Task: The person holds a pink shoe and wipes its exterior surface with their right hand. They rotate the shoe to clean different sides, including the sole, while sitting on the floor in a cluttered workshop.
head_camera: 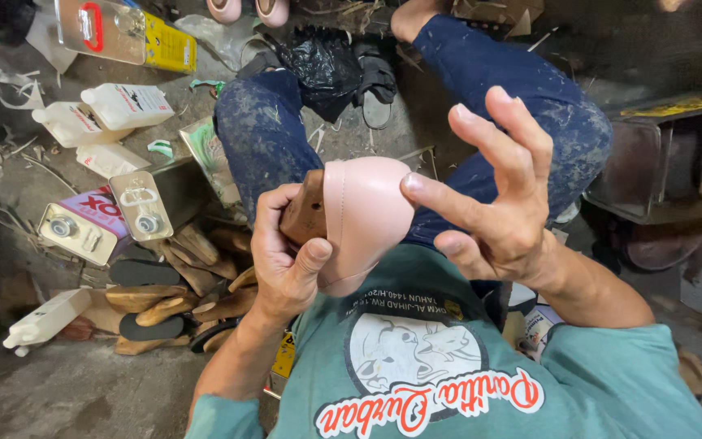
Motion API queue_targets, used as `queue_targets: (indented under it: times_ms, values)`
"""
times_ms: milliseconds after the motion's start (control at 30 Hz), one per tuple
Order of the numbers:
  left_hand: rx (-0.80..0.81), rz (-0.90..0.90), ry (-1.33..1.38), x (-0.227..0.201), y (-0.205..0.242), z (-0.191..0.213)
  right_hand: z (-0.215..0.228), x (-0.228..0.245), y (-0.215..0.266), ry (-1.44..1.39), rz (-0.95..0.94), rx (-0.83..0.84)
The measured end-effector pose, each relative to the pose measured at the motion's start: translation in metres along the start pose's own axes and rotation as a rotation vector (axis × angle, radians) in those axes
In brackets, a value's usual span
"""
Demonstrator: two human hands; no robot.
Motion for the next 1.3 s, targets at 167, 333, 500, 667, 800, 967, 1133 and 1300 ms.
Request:
queue_targets:
  times_ms: [167,333,500,667,800,967,1133,1300]
  values:
    - [-0.007,-0.030,0.050,0.006,0.003,0.002,-0.006,0.012,0.012,-0.007,0.146,0.030]
    - [0.005,-0.093,0.107,0.004,0.003,0.001,-0.004,0.000,0.000,-0.142,-0.018,0.007]
    - [0.034,-0.168,0.234,0.000,0.000,-0.003,-0.002,0.005,0.003,-0.181,0.032,-0.010]
    - [0.054,-0.163,0.260,0.001,0.000,-0.003,-0.008,0.002,-0.001,-0.257,0.003,0.009]
    - [0.053,-0.194,0.254,-0.001,-0.007,-0.002,-0.009,-0.001,-0.003,-0.343,-0.089,0.038]
    - [0.132,-0.295,0.270,-0.007,-0.015,-0.006,-0.006,0.008,0.000,-0.269,-0.033,0.031]
    - [0.151,-0.377,0.345,-0.014,-0.018,-0.009,-0.007,0.010,0.012,-0.241,0.083,-0.048]
    - [0.158,-0.360,0.394,-0.009,-0.017,-0.010,-0.005,0.019,0.017,-0.167,0.219,-0.078]
Point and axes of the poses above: each hand's wrist, its own y-axis away from the middle knuckle, its own z-axis out of the back of the hand, x = y × z, the point moved 7 cm from there along -y, towards the middle knuckle, and after that the axes turned 9 degrees about -y, right-handed, at the moved point
